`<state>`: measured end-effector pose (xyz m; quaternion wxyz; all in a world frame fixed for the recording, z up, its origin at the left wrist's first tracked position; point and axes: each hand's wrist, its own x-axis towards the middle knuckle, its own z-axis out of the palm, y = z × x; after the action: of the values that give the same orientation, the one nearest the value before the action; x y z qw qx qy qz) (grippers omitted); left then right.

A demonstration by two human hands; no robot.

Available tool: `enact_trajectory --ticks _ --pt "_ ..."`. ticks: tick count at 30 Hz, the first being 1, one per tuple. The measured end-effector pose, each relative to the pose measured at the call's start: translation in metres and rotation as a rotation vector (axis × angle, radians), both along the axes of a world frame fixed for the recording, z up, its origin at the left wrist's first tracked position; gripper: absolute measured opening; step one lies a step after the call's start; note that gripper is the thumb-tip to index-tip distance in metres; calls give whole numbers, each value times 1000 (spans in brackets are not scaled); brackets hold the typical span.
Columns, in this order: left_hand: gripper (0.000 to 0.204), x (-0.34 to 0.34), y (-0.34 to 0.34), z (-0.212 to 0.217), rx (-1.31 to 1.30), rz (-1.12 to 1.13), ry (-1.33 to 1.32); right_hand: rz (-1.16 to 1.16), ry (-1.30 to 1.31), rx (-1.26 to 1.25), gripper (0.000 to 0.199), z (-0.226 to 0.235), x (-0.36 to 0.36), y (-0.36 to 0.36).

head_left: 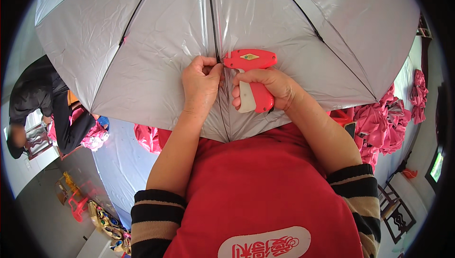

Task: The recorder is assembling umbrellas by opening the frame, using a handheld tool to secure or scan the joints, and then folding the umbrella.

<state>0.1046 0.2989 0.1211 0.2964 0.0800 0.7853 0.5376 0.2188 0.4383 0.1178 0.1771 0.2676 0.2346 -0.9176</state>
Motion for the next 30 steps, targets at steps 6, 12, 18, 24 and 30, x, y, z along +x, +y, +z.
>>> enact_trajectory --ticks 6,12,18,24,30 --pt "5 -1 -4 -7 44 -21 -4 6 -37 -16 19 -1 -6 -5" --pt "14 3 -6 -14 -63 -101 210 14 -71 282 18 10 -8 -15" --pt "52 -38 -20 26 -293 -269 549 -19 -91 214 18 45 -7 8" --pt "61 -139 -51 63 -864 -333 1096 -38 -19 330 21 53 -18 34" --pt "52 -116 45 21 -376 -304 855 -163 41 371 21 20 -69 37"
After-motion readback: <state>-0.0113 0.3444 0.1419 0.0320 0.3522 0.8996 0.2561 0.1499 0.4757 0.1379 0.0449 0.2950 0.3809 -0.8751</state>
